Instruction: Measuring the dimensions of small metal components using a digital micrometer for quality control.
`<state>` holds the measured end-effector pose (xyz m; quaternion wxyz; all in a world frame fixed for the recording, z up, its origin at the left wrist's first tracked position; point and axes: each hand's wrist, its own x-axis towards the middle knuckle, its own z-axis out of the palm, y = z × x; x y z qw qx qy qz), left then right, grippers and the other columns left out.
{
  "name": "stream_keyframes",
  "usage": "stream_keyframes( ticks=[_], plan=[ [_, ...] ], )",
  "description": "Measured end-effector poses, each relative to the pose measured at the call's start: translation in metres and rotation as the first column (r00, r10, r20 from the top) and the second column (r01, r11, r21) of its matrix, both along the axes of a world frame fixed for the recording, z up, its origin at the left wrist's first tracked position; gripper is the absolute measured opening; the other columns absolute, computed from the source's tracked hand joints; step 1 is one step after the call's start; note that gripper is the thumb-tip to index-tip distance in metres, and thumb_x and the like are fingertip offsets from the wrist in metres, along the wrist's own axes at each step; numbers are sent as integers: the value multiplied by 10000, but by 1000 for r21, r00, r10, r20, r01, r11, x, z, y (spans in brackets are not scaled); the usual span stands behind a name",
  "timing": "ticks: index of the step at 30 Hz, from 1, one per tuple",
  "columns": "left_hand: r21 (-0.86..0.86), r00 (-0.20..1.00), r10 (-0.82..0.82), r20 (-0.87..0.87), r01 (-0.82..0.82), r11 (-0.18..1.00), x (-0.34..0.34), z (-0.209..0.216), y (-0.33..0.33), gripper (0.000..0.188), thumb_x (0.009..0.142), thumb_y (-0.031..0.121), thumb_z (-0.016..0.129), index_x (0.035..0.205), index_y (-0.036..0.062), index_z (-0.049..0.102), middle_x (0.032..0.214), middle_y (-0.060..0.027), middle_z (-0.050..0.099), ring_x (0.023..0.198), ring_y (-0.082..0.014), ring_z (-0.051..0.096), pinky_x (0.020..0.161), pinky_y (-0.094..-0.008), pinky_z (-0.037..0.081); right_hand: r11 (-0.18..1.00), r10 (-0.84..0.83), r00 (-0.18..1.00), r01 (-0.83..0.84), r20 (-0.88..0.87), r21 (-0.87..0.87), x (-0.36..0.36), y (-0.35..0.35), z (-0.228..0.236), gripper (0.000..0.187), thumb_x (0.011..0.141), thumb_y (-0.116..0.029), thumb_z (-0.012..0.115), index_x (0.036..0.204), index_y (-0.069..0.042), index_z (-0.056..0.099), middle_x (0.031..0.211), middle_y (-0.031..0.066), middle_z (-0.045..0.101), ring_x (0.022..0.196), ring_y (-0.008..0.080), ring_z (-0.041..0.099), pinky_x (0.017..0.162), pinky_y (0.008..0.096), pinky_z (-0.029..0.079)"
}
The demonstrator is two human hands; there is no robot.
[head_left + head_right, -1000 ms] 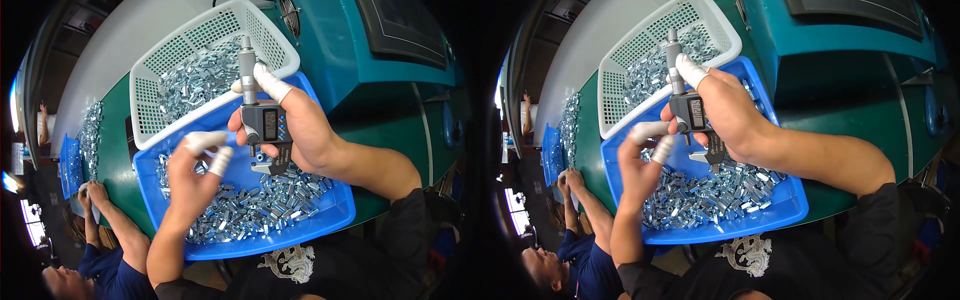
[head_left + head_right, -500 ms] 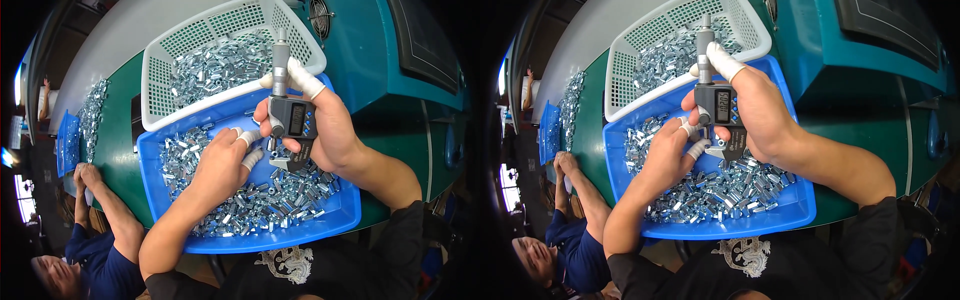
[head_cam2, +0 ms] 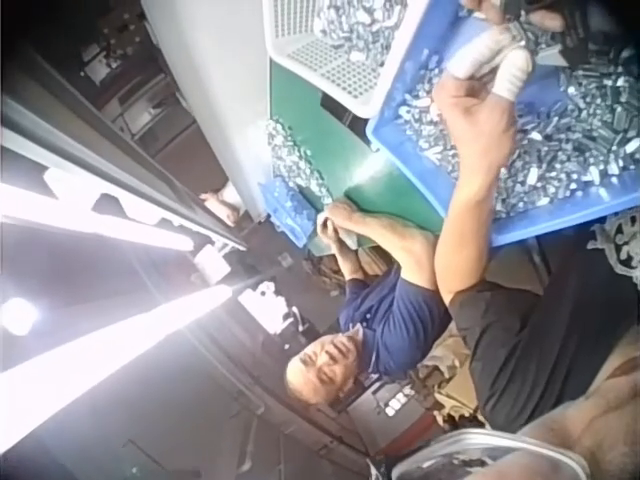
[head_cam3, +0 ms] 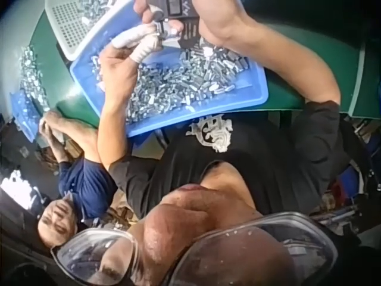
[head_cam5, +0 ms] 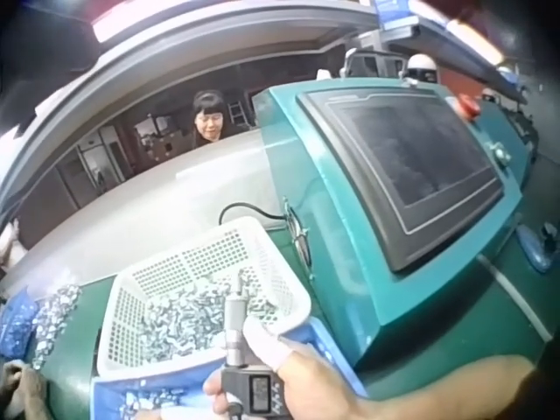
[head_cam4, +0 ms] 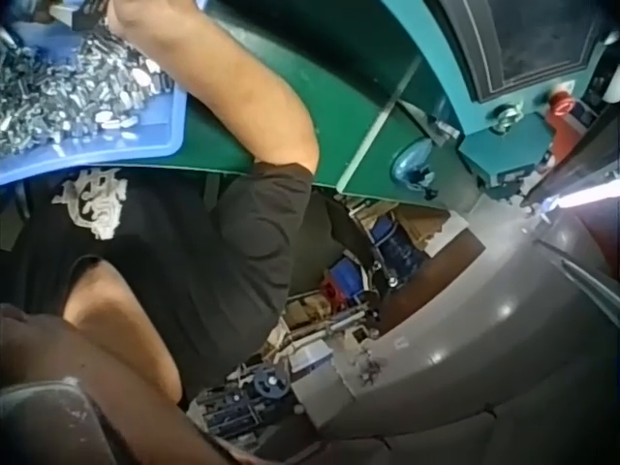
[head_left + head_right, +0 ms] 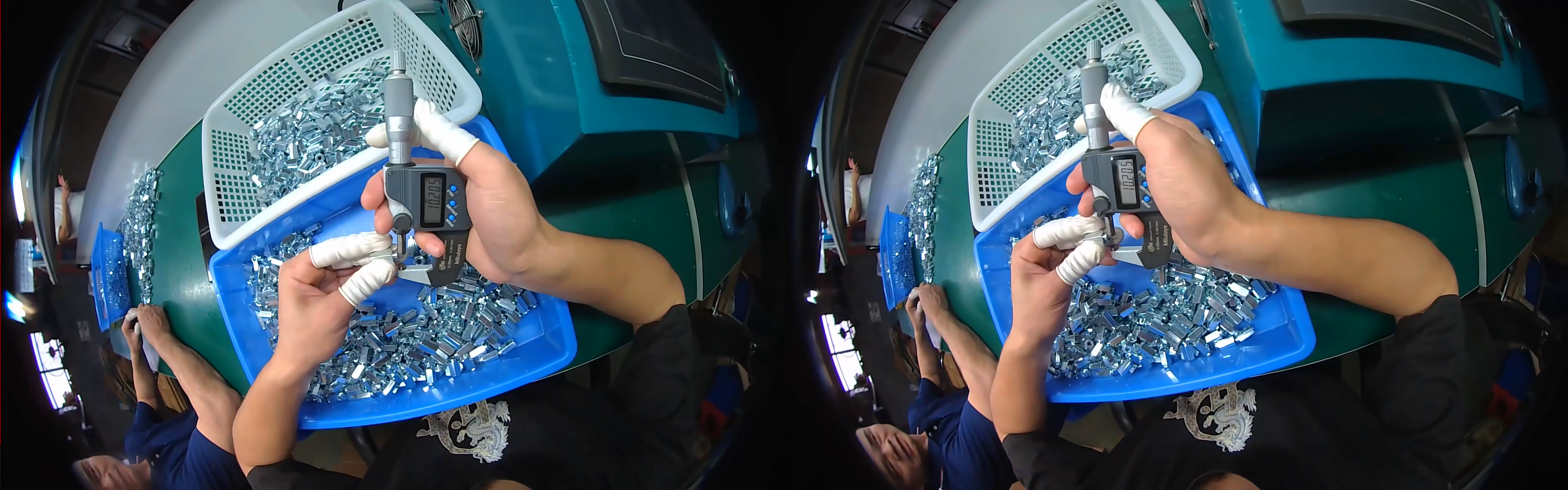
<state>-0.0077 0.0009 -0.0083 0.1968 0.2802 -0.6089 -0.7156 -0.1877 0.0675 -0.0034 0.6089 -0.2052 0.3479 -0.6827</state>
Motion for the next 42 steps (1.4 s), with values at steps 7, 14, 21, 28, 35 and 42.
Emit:
stream_keyframes(
  ticks=[7,14,21,28,35,42],
  plan=[
    [-11,999,-53,6,53,999,1,0,-2,245,804,-50,647,1046,-46,605,978,-145,658,908,-194,645,821,-319,540,1000,5,1000,-5,-17,-8,0,2,0,500,982,-428,301,1192,-7,469,867,144,615,697,145,623,420,200,428],
    [-33,997,-78,2,78,996,5,-1,-1,250,805,-70,637,1049,-51,587,1003,-150,648,917,-199,642,834,-318,539,1000,-3,999,3,-44,12,2,2,1,421,975,-418,358,1050,-31,508,842,133,628,675,139,630,409,197,425],
    [-37,996,-86,9,86,996,3,-5,-3,256,802,-75,638,1049,-54,575,1009,-141,643,917,-195,641,845,-312,535,1000,-8,998,9,-67,18,1,1,0,393,969,-420,383,973,-48,509,831,129,630,672,136,632,401,193,421],
    [-58,995,-84,48,87,994,4,4,-6,252,815,-38,645,1058,-47,577,995,-125,650,899,-174,642,817,-297,534,1000,-8,999,9,-48,19,1,1,1,404,963,-435,388,960,-49,508,816,130,629,652,138,631,394,194,418],
    [-104,995,-70,68,77,992,5,3,-5,179,822,10,654,993,-26,612,905,-91,654,781,-157,638,730,-287,532,998,-5,999,9,-54,58,3,2,2,384,964,-424,402,971,-55,508,798,123,630,635,128,626,383,195,410],
    [-187,996,-10,87,26,982,7,6,-10,149,824,5,656,961,-31,610,900,-77,645,768,-119,612,700,-247,513,998,-21,997,26,-75,62,4,4,3,370,967,-404,412,1005,-50,514,784,106,626,618,112,614,386,191,402]
  ],
)
